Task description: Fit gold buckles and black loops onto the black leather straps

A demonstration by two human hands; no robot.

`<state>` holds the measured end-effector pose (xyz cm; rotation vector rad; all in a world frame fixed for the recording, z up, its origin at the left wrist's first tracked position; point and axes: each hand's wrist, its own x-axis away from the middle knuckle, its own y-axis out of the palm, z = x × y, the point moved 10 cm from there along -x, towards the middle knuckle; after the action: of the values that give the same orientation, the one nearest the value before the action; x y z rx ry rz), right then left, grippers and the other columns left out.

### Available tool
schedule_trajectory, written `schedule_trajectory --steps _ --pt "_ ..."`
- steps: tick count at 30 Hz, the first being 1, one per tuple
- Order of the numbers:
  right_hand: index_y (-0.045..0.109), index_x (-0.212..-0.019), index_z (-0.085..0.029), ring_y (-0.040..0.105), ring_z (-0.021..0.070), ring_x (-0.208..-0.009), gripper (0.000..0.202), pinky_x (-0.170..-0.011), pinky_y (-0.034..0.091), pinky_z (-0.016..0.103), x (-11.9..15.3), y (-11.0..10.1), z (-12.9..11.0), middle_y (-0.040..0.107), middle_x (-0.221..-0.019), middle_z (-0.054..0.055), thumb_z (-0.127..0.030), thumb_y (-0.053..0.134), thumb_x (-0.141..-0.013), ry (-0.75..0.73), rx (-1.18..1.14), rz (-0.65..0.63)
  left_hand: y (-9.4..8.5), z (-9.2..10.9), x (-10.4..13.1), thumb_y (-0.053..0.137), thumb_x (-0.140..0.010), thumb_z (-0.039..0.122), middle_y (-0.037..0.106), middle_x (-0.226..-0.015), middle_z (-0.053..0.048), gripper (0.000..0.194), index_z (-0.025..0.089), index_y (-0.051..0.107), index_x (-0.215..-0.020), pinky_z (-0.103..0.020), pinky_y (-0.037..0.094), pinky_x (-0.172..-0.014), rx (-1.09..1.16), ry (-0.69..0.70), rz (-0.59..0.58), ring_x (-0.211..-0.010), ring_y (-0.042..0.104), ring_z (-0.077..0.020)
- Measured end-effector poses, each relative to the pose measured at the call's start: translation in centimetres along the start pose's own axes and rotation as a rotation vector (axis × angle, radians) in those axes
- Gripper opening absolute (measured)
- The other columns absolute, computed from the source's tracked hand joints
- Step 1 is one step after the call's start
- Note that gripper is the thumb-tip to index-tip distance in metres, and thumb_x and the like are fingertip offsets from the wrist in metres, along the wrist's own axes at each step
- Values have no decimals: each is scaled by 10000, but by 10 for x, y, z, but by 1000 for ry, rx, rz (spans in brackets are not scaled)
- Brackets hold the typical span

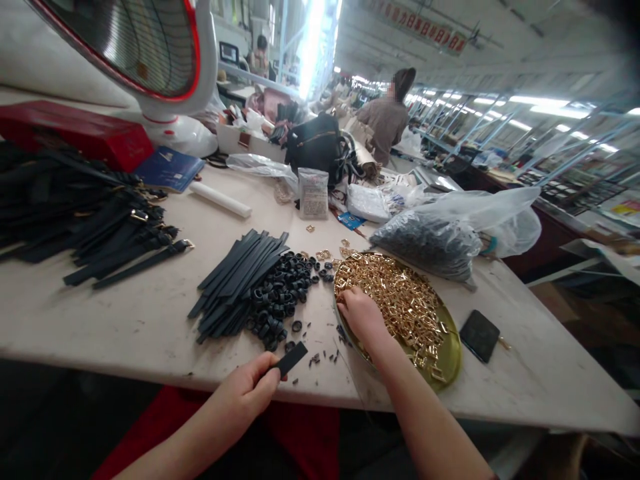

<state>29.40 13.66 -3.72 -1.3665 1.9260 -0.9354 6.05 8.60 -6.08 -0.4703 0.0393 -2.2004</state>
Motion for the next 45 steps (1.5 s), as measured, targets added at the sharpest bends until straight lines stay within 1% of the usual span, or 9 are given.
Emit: schedule_trajectory --steps 7,11,16,20,25,28,33,39,45 --pt "524 -649 -187 522 163 -613 189 -607 435 299 41 -3 -17 533 -622 8 -339 554 -756 83 -363 -35 4 21 16 387 -815 350 435 -610 40 223 191 494 -702 -207 339 -582 -53 99 10 -633 431 -139" --pt "558 -712 -159 551 122 -538 372 -512 463 255 89 29 -55 591 -637 22 -522 499 -769 165 -748 -240 0 32 21 375 -832 381 507 -674 22 266 176 532 -767 -227 362 -641 -124 149 45 -662 467 -150" --pt "587 -739 -154 543 77 -593 299 -568 448 202 140 72 -85 641 -813 35 -382 736 -618 524 -1423 -449 -16 33 32 365 -845 384 519 -679 16 277 174 524 -757 -242 370 -646 -140 192 157 -665 478 -153" --pt "541 -621 -164 461 73 -529 258 -543 394 198 144 74 -96 540 -585 -38 -351 717 -642 383 -1328 -410 -15 27 35 402 -822 407 498 -636 22 283 164 507 -721 -225 362 -576 -7 178 124 -611 456 -123" --pt "530 -681 -195 449 103 -568 169 -552 383 224 146 64 -99 512 -610 -49 -269 681 -659 115 -930 -239 11 -7 30 483 -701 526 272 -384 125 354 175 472 -744 -183 158 -343 274 -141 -82 -320 223 -55" --pt "481 -724 -211 433 87 -502 198 -473 347 202 154 73 -102 495 -604 -65 -251 664 -662 168 -1039 -341 16 -13 31 535 -676 485 350 -398 110 334 162 501 -752 -176 162 -334 295 -197 -128 -308 243 -44" --pt "483 -931 -224 482 84 -548 373 -530 388 204 169 83 -118 534 -670 -60 -247 709 -635 292 -1316 -569 -3 0 32 558 -707 372 575 -641 8 263 117 573 -768 -200 371 -523 180 -48 19 -586 513 -124" --pt "578 -882 -199 517 114 -635 174 -608 412 245 159 72 -104 585 -719 -15 -288 634 -743 127 -1114 -347 -2 0 31 493 -753 328 529 -628 19 221 120 568 -743 -207 349 -535 20 -29 35 -608 474 -133" --pt "609 -730 -183 489 76 -523 197 -528 414 205 154 79 -72 573 -624 -37 -302 734 -636 496 -1402 -230 -4 12 37 394 -841 363 582 -746 0 285 144 576 -851 -212 375 -628 -84 83 -26 -695 499 -149"
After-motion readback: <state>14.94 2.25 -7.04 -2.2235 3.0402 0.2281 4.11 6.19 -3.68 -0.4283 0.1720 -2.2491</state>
